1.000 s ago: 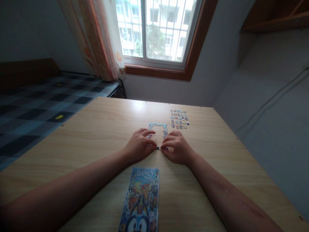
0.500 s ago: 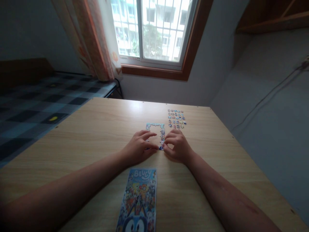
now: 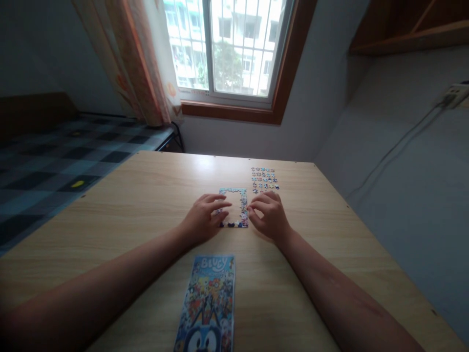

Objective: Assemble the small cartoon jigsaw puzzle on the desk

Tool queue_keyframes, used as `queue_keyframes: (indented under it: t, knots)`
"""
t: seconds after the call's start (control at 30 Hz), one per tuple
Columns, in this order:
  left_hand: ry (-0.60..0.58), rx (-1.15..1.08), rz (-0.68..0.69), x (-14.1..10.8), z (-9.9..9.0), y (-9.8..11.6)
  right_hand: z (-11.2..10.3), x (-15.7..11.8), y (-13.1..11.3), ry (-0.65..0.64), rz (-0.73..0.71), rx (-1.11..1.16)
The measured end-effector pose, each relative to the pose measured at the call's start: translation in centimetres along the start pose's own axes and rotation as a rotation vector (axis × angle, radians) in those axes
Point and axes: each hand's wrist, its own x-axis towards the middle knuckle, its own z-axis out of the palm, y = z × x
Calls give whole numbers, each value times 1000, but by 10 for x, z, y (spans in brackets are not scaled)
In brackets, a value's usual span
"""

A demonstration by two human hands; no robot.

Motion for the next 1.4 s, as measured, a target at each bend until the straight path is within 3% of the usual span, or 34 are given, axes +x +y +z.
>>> queue_keyframes:
  t: [0.13,0.33,0.5,0.63,0.87,1.4]
  knots:
    - [9,120,-156,6,3,-18,11,-3,3,-96,89,-122]
    - [-152,323,-319,8,4,-38,27,-8,9,-257,220,-227]
    - [-344,446,-408,11,-4,-35,29,-3,6,-470,320,-300]
    - [-411,482,-398,13,-8,-27,29,4,3,-588,394,-306]
    - [-426,464,-392,13,-8,-23,33,7,3,-641,456,-331]
    - [-423,436,-347,33,-3,-42,48,31,15,-637,475,-336]
